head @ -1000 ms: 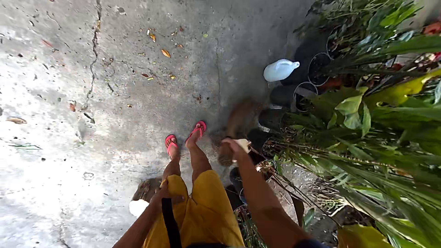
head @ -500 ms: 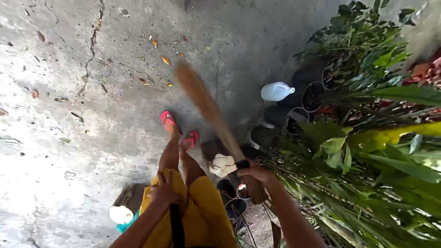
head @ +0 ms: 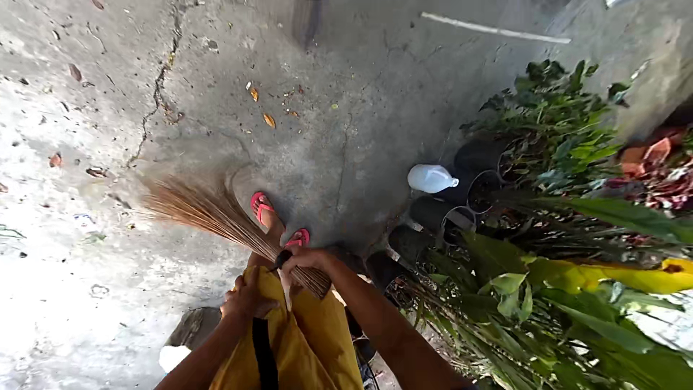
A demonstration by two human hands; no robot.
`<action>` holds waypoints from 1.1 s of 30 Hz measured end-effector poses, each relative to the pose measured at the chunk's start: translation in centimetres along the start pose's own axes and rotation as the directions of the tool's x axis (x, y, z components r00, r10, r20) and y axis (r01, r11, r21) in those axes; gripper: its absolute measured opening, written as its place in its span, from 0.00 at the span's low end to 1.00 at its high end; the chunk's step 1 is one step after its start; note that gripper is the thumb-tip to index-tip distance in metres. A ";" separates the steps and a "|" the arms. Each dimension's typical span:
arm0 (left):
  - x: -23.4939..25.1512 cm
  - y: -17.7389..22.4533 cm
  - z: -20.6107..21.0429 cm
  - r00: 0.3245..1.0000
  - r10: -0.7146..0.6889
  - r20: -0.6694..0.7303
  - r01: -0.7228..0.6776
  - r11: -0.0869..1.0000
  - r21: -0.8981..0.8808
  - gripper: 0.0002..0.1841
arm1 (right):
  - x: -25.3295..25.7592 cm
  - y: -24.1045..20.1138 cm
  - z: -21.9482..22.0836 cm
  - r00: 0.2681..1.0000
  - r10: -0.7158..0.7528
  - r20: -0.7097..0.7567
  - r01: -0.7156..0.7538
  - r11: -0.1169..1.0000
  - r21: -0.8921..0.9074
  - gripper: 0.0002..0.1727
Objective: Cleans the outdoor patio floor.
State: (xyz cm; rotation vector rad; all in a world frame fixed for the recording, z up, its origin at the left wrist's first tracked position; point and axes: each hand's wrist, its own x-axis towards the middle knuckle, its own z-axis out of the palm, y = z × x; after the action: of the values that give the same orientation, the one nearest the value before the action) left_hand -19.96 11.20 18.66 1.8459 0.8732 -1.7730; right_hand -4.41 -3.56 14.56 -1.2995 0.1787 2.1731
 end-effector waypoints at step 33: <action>-1.1 18.8 -9.7 0.997 -0.070 0.027 0.072 0.996 -0.061 0.53 | -31.0 -0.4 -37.5 0.588 0.228 -0.776 0.362 0.784 0.505 0.13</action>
State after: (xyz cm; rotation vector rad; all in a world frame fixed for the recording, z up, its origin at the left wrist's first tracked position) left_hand 0.14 4.44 18.47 1.7699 0.9846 -1.7868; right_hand 34.97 -31.26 21.43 -1.7151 1.1015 1.0660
